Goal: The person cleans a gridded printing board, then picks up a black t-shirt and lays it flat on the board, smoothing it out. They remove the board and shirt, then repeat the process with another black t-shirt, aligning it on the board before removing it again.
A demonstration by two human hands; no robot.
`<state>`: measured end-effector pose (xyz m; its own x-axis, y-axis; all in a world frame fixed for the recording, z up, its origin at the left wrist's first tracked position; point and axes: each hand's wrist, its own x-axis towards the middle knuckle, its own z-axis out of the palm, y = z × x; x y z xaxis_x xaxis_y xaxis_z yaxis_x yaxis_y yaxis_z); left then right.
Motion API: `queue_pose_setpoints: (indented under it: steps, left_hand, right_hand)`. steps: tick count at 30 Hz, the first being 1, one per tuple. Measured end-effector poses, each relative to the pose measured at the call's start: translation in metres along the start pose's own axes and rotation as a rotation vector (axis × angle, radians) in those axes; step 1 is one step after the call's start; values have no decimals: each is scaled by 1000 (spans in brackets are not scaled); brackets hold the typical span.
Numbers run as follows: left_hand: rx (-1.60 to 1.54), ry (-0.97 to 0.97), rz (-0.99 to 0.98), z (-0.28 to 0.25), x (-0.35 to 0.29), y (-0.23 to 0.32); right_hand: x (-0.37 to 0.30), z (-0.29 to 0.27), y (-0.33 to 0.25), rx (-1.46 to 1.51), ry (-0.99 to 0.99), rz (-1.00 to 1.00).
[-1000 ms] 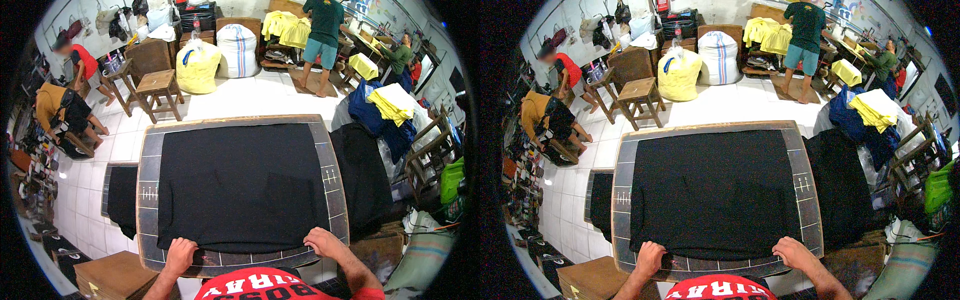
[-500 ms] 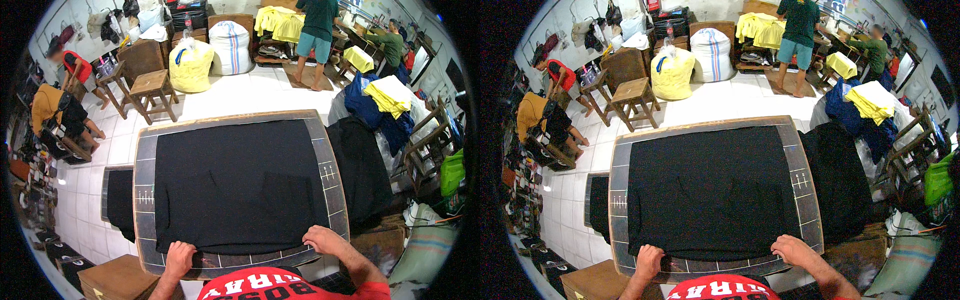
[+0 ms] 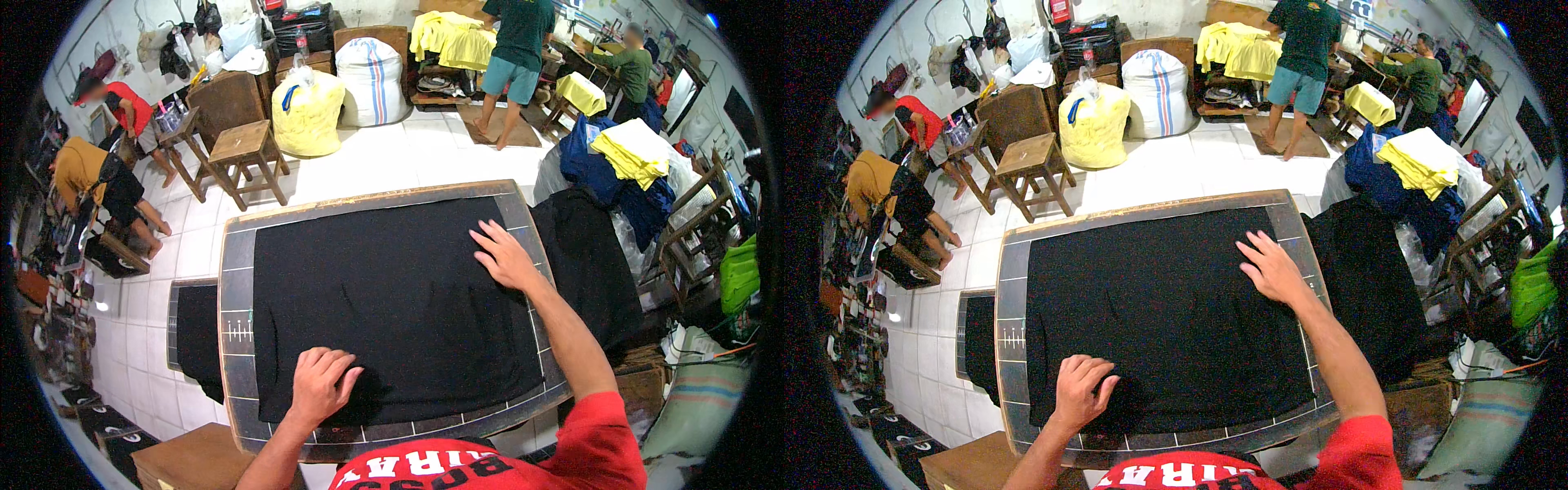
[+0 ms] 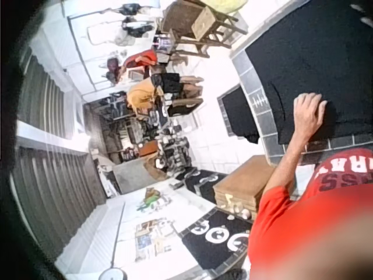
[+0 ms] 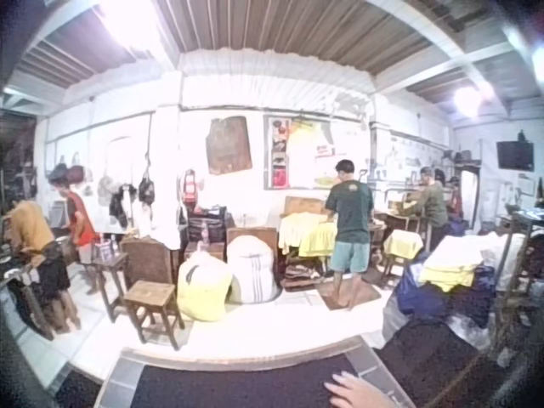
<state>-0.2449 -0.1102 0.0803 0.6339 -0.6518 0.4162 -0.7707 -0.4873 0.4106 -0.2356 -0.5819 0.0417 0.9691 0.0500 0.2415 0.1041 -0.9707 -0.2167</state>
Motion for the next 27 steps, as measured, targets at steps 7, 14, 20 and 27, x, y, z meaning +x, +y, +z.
queue_pose_setpoints:
  steps: [7,14,20,27]
  left_hand:
    - [5,12,-27,20,56,-42]
    - [239,-265,-191,33,85,-147]
    - [355,-227,-184,33,111,-217]
    - [358,-244,-196,38,128,-242]
  right_hand:
    - [68,45,22,-221,-7,274]
    - [69,51,25,-217,-1,294]
    - [70,50,22,-207,-13,314]
    - [70,49,22,-187,-2,309]
